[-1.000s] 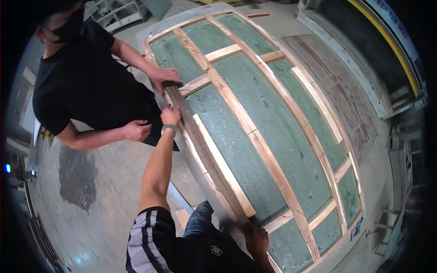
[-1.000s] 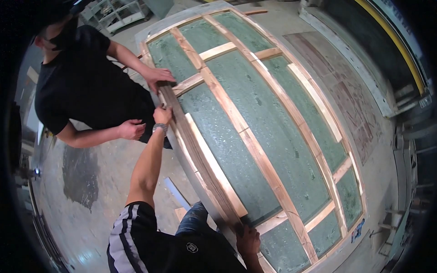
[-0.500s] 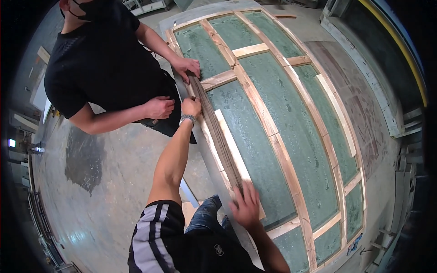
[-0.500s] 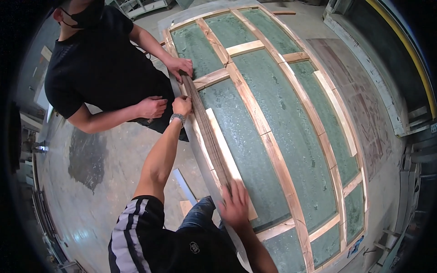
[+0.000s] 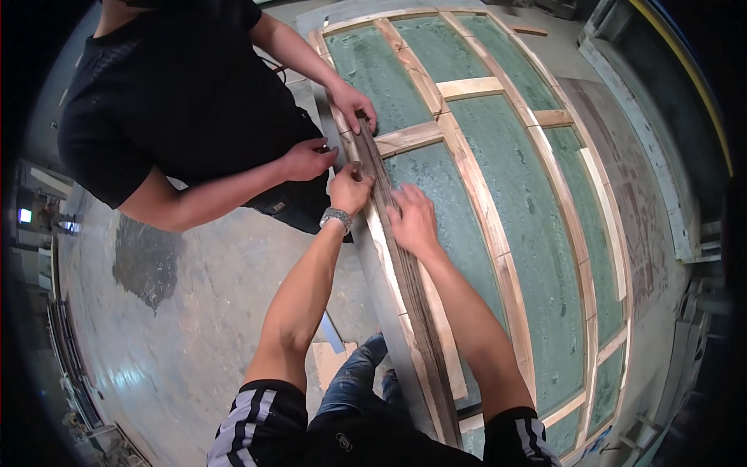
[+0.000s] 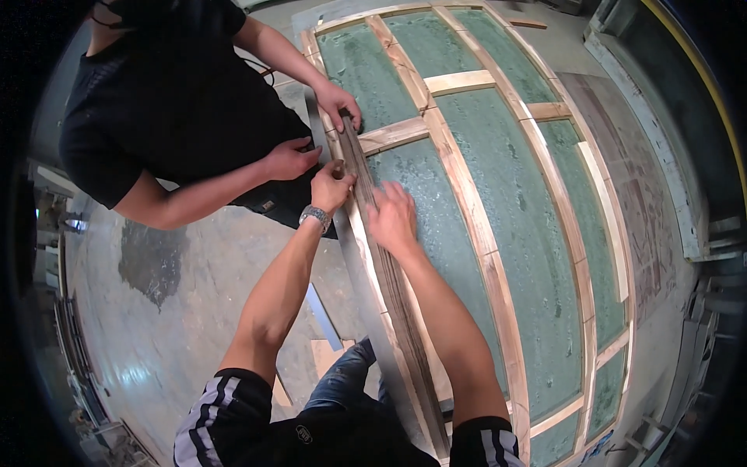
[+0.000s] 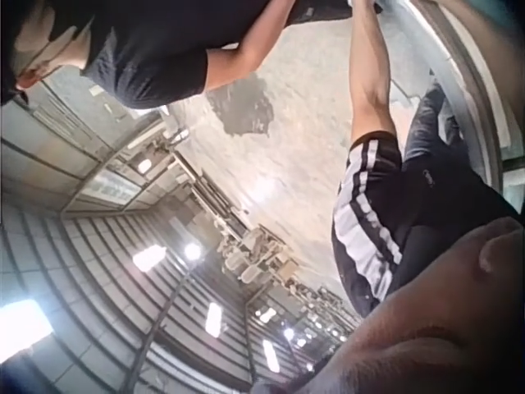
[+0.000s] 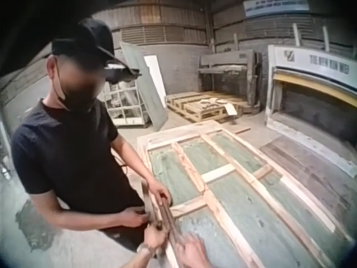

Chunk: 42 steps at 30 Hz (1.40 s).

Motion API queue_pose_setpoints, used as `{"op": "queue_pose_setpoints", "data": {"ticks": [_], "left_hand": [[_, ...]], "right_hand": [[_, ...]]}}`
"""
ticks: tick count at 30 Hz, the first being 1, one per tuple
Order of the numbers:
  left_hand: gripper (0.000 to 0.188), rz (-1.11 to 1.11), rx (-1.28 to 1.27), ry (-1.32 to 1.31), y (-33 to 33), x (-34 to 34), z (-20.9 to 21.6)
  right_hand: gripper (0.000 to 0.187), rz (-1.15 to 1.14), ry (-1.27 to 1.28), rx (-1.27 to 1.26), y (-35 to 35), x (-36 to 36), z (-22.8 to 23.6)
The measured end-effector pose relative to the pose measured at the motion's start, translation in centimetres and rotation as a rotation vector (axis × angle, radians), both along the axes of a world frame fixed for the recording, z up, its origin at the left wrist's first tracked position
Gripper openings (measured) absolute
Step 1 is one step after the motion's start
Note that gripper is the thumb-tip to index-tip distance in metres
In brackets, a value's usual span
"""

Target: Assembling a large wooden panel by applying adhesive spray and installing mesh material into the frame sections.

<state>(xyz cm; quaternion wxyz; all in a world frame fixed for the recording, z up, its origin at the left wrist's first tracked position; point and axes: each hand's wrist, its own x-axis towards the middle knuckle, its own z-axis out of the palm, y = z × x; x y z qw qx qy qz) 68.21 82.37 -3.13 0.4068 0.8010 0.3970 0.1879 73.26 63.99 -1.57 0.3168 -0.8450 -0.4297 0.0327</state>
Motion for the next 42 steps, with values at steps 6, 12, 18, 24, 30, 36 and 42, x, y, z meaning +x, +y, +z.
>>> {"op": "queue_pose_setpoints", "data": {"ticks": [6, 12, 18, 24, 30, 36, 42], "left_hand": [[0.027, 0.042, -0.152, 0.022, -0.8, 3.0, 0.0], [0.033, 0.076, -0.329, 0.214, 4.9, 6.1, 2.7], [0.041, 0.158, -0.226, 0.272, -0.7, 4.5, 2.1], [0.036, 0.233, -0.284, 0.154, -5.0, 0.6, 1.8], [0.025, 0.169, -0.27, -0.007, -3.7, 0.3, 1.8], [0.02, 0.084, -0.619, -0.35, -1.5, -0.7, 0.9], [0.025, 0.016, -0.75, -0.308, -3.6, 0.9, 1.3]], "right_hand": [[0.034, -0.231, 0.681, 0.125, 7.7, 9.5, -1.6], [0.018, -0.157, 1.113, 0.072, 9.5, 9.4, -0.1], [0.017, -0.161, 1.248, 0.099, 8.0, 11.6, -0.6], [0.031, -0.145, 1.187, 0.073, 8.1, 9.9, 0.3], [0.028, -0.099, 1.331, 0.187, 7.4, 9.8, 1.1], [0.02, -0.039, 1.376, 0.193, 8.0, 8.2, 2.4], [0.018, -0.137, 1.342, 0.214, 5.9, 10.9, -0.2]]}}
